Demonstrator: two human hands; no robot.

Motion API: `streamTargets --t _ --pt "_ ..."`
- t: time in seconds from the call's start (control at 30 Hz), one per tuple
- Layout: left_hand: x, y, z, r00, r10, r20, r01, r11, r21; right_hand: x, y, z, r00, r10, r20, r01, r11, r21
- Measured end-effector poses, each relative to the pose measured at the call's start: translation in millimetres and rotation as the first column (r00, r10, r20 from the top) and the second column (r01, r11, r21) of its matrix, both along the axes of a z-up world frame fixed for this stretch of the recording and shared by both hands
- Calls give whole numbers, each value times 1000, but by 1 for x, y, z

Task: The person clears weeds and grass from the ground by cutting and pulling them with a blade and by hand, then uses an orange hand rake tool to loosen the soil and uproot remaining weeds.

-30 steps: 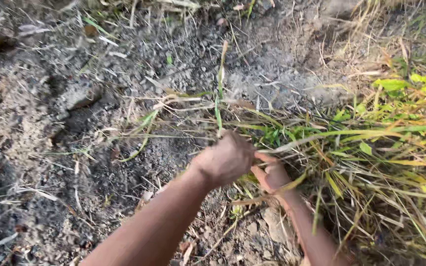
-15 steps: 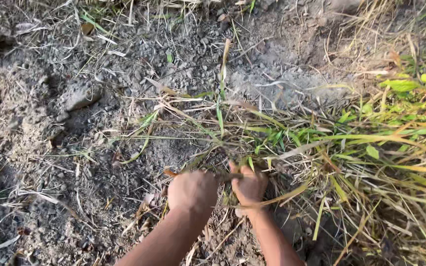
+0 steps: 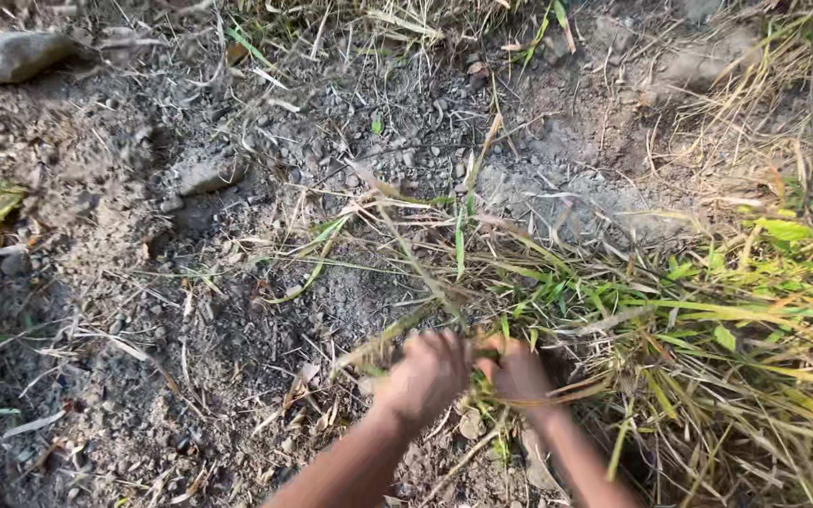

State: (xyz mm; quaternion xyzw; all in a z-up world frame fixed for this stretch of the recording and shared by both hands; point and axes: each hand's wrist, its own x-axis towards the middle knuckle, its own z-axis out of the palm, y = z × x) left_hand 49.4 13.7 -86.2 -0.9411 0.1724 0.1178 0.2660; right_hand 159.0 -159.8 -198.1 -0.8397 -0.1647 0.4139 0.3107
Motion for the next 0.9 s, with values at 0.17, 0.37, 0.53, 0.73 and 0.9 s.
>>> streamTargets --t 0.17,0.37,0.53,0.73,0.9 --pt "28 -13 -4 937 293 -192 -330 921 -206 -77 56 17 365 -342 866 187 938 292" --pt "10 -5 -1 606 543 -581 -768 590 -249 -51 53 -7 524 -289 801 3 941 337" --pt "-60 -42 -12 170 461 -871 -985 92 -143 -49 -3 -9 765 400 505 -446 895 -33" --pt "-82 -87 -38 189 281 -941 -965 230 -126 -33 -12 -10 355 870 342 -892 425 -157" --pt "-61 -49 -46 971 81 227 -122 977 174 4 16 1 765 644 28 -644 764 28"
